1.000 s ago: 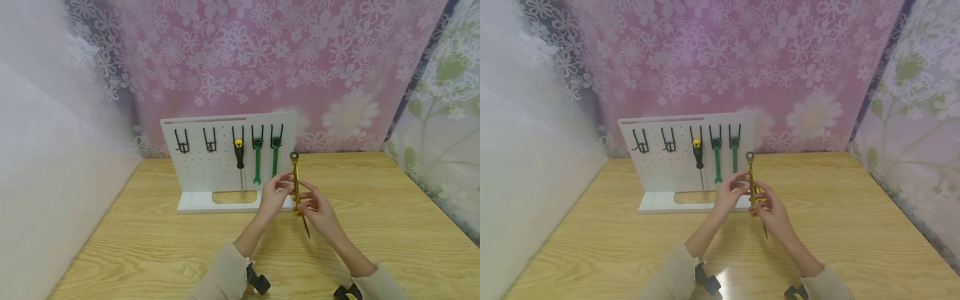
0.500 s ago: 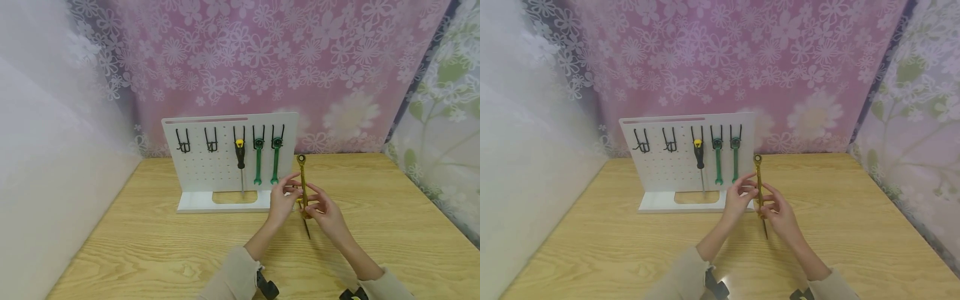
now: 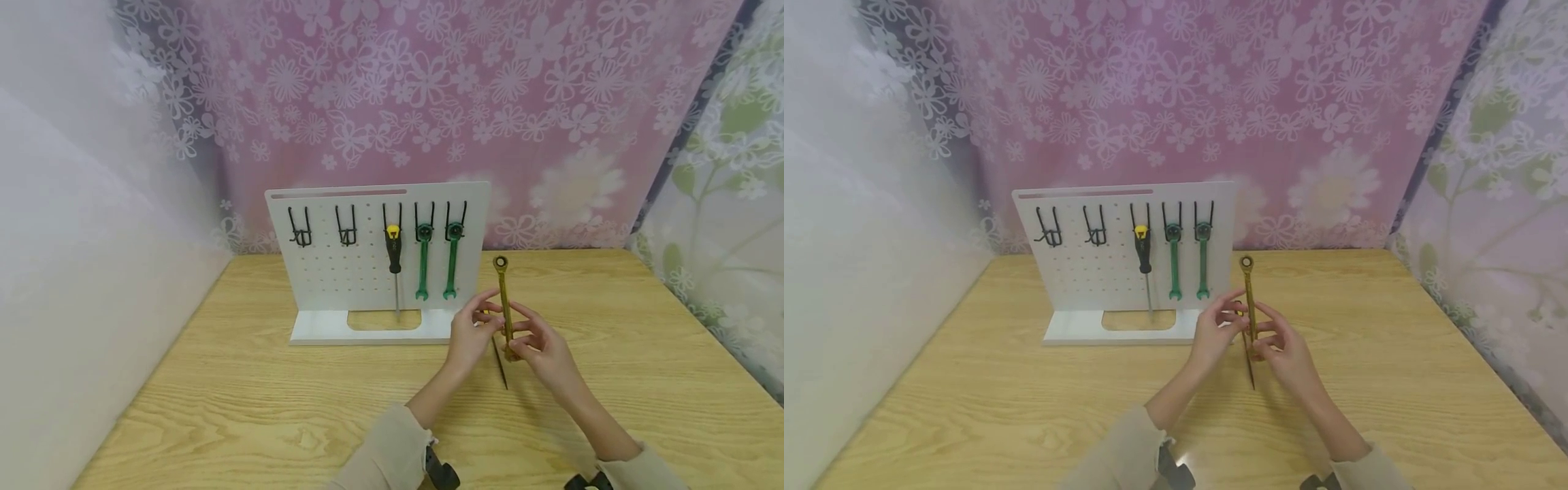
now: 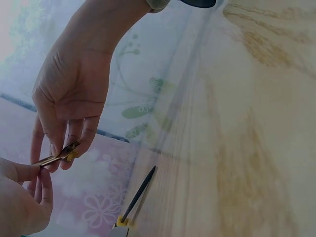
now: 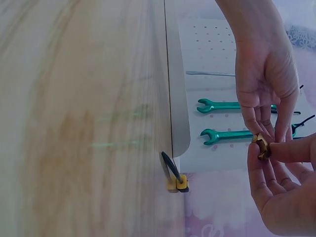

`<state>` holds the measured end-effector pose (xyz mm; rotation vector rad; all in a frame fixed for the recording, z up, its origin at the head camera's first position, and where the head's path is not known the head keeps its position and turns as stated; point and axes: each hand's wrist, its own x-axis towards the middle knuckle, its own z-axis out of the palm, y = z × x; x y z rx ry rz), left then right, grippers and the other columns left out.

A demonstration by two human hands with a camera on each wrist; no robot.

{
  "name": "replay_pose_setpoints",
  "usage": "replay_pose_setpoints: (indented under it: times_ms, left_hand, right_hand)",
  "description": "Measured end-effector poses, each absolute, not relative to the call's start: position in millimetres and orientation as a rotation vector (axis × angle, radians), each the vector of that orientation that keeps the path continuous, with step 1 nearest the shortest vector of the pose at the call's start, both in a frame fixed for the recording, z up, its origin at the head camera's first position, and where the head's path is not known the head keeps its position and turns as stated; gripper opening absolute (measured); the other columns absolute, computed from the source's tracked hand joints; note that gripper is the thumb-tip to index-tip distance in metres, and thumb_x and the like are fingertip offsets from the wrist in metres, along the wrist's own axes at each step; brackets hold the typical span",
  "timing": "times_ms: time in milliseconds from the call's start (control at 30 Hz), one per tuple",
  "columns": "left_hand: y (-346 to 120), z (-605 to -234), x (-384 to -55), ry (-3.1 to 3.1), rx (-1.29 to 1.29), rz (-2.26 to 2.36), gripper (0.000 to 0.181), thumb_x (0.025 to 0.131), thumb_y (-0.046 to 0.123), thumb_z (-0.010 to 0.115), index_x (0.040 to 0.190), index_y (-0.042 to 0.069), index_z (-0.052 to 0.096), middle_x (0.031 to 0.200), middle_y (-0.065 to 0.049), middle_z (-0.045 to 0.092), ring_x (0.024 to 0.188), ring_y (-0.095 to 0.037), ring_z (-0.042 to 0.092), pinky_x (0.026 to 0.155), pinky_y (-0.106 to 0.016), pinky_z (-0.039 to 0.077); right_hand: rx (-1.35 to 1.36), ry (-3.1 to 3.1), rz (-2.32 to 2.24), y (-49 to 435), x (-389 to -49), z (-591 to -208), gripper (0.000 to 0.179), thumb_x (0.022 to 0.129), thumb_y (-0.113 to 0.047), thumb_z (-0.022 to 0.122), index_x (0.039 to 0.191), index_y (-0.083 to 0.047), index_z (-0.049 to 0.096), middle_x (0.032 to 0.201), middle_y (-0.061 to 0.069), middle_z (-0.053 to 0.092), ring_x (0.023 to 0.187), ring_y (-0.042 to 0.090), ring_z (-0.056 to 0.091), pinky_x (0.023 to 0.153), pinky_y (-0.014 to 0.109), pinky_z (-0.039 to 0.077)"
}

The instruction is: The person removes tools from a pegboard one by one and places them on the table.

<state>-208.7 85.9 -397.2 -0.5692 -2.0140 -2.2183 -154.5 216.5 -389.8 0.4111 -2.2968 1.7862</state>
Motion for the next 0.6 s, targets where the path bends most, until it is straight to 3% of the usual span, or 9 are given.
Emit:
replay_pose_setpoints:
  times_ms: [100, 200, 367, 600]
  left_hand:
    - [87, -398, -206, -2.025, -0.58, -2.227, 0.044, 0.082, -0.012, 0.061, 0.121, 0.008, 0.059, 0.096, -0.016, 0.061, 0.085, -0.032, 0.061, 0.064, -0.019, 0.05]
    - [86, -393, -200, -2.051, -0.584, -2.217, 0.045, 0.081, -0.013, 0.06, 0.123, 0.004, 0.057, 0.097, -0.018, 0.06, 0.085, -0.033, 0.061, 0.062, -0.017, 0.049]
    - [83, -383, -189, -2.087, -0.571, -2.178, 0.045, 0.08, -0.014, 0.06, 0.122, 0.0, 0.056, 0.093, -0.015, 0.061, 0.079, -0.025, 0.061, 0.061, -0.017, 0.048]
    - [93, -411, -201, -2.116, -0.529, -2.207, 0.05, 0.08, -0.011, 0.063, 0.125, 0.011, 0.057, 0.095, -0.012, 0.061, 0.076, -0.015, 0.06, 0.061, -0.018, 0.05]
  right_hand:
    - [0.394, -2.32, 1.806, 220, -154, -391, 0.057, 0.088, 0.012, 0.052, 0.139, 0.003, 0.03, 0.106, 0.029, 0.05, 0.078, 0.02, 0.064, 0.064, 0.031, 0.054]
    - [0.369, -2.345, 1.812, 223, -154, -391, 0.057, 0.088, 0.011, 0.052, 0.14, 0.002, 0.03, 0.106, 0.029, 0.05, 0.078, 0.019, 0.063, 0.063, 0.032, 0.054]
    - [0.34, -2.376, 1.817, 226, -154, -394, 0.057, 0.087, 0.012, 0.051, 0.14, 0.003, 0.03, 0.107, 0.028, 0.049, 0.077, 0.017, 0.063, 0.063, 0.032, 0.054]
    - [0.333, -2.392, 1.856, 231, -154, -399, 0.057, 0.087, 0.014, 0.051, 0.139, 0.005, 0.029, 0.108, 0.029, 0.047, 0.078, 0.019, 0.063, 0.063, 0.035, 0.054]
